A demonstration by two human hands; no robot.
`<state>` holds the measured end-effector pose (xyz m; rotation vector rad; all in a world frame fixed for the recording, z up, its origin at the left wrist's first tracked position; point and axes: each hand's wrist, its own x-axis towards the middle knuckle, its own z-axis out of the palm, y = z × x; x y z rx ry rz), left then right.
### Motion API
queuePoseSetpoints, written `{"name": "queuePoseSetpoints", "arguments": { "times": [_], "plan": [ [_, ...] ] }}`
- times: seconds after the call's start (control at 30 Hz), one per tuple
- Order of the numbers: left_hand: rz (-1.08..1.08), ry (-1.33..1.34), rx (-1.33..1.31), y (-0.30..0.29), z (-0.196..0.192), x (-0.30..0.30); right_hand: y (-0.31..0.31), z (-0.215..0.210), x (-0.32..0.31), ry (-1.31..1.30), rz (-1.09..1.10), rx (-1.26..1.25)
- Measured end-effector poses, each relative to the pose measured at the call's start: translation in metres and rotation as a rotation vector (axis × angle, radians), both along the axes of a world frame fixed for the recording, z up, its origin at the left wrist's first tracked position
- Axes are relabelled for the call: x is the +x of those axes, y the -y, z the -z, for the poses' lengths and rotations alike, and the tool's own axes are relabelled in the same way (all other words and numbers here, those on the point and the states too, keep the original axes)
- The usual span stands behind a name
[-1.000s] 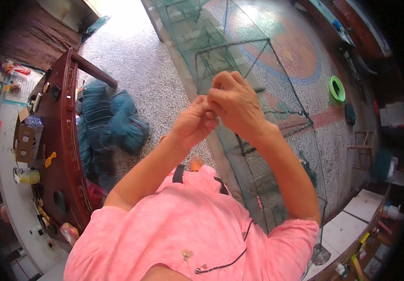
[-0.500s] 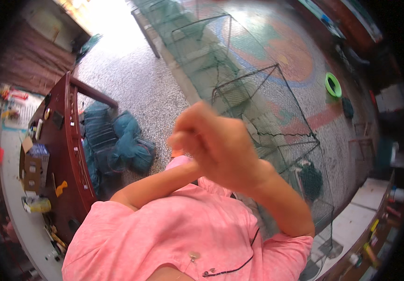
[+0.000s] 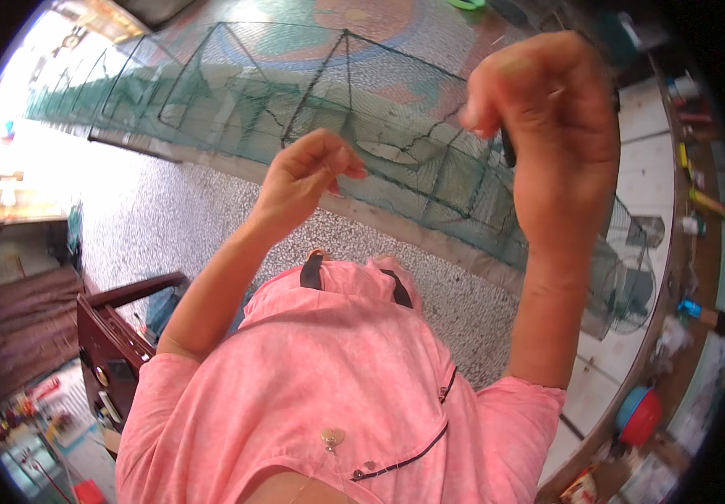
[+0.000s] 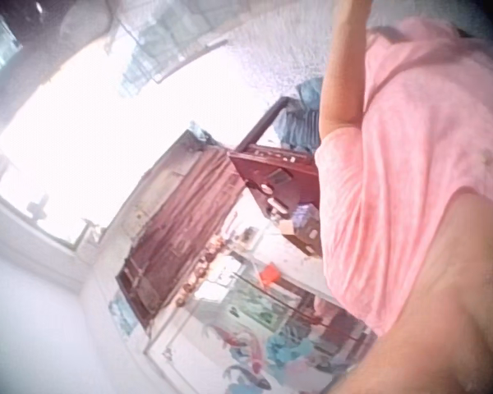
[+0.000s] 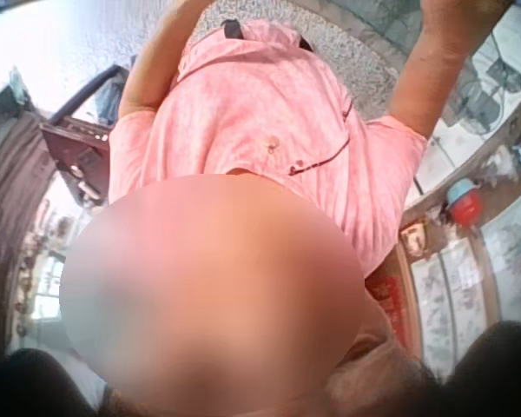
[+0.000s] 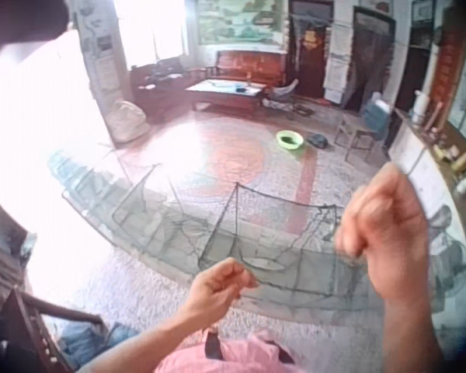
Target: The person repairs a large green mesh fishing net by tying together sections of the netting with a dark tool or piece of cord.
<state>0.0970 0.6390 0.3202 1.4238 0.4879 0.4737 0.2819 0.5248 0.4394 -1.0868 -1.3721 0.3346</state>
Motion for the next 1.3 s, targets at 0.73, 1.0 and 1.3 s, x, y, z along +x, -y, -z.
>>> {"name": "queuePoseSetpoints", "arguments": {
  "times": [0.73, 1.0, 1.3],
  "plan": [
    [0.508, -0.334, 0.269, -0.067, 0.009, 0.049, 0.005, 0.157, -0.104, -0.110, 0.801, -0.432],
    [0.419, -0.321, 0.391, -0.054, 0.021, 0.043, -0.006, 0.143, -0.112, 0.254, 0.896, -0.547],
    [-0.018, 0.099, 0.574, -0.035, 0.044, 0.037, -0.031, 0.121, -0.079, 0.326, 0.736, -0.702]
  ]
}}
